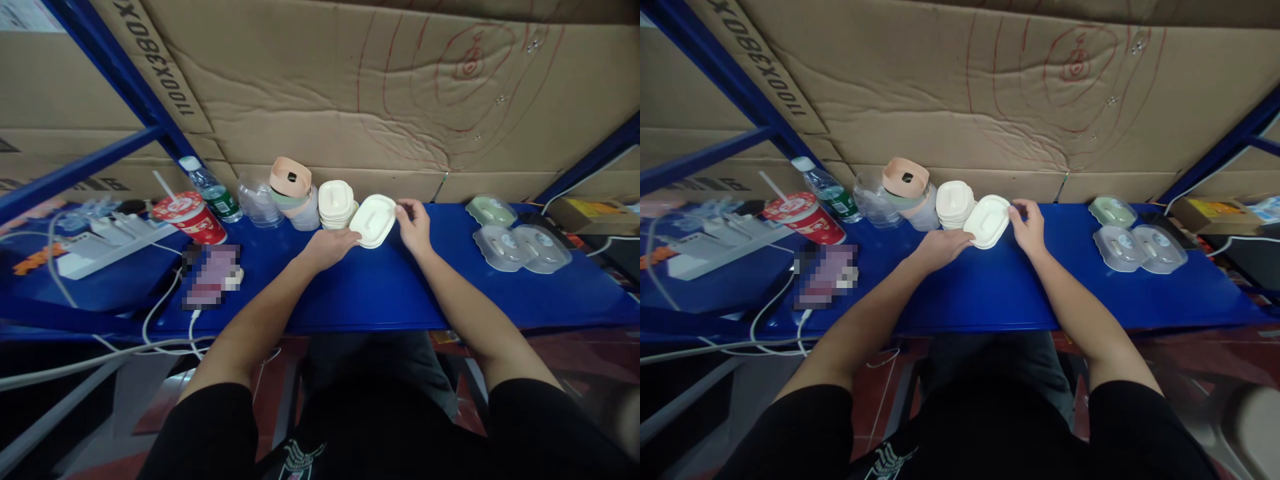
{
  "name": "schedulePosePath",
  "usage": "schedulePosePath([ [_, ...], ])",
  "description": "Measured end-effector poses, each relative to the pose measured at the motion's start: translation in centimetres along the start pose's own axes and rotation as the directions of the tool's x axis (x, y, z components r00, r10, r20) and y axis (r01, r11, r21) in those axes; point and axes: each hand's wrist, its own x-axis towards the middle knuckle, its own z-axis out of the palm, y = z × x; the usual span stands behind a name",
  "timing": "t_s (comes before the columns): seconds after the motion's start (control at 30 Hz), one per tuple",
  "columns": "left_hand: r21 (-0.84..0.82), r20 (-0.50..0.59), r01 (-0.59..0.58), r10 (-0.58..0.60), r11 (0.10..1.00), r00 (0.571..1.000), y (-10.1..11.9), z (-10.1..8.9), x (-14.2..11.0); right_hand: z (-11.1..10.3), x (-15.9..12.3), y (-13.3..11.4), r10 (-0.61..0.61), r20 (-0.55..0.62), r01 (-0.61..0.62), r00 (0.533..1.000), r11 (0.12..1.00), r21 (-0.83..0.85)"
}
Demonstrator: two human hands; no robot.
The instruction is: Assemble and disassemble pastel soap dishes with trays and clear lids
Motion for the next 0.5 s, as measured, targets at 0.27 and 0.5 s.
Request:
schedulePosePath([
  [0.27, -0.004, -0.286, 0.451, -0.433, 0.893, 0.855, -1.4, -1.7, 0.7, 0.4, -0.1, 0.4, 0.078, 0.015, -0.078, 0.997, 0.996, 0.036],
  [0.5, -0.104, -0.152, 0.550, -0.560, 0.829, 0.815, -1.6, -1.4, 0.9, 0.2, -0.7, -1.5, -0.095, 0.153, 0.109, 0.984, 0.991, -0.081],
])
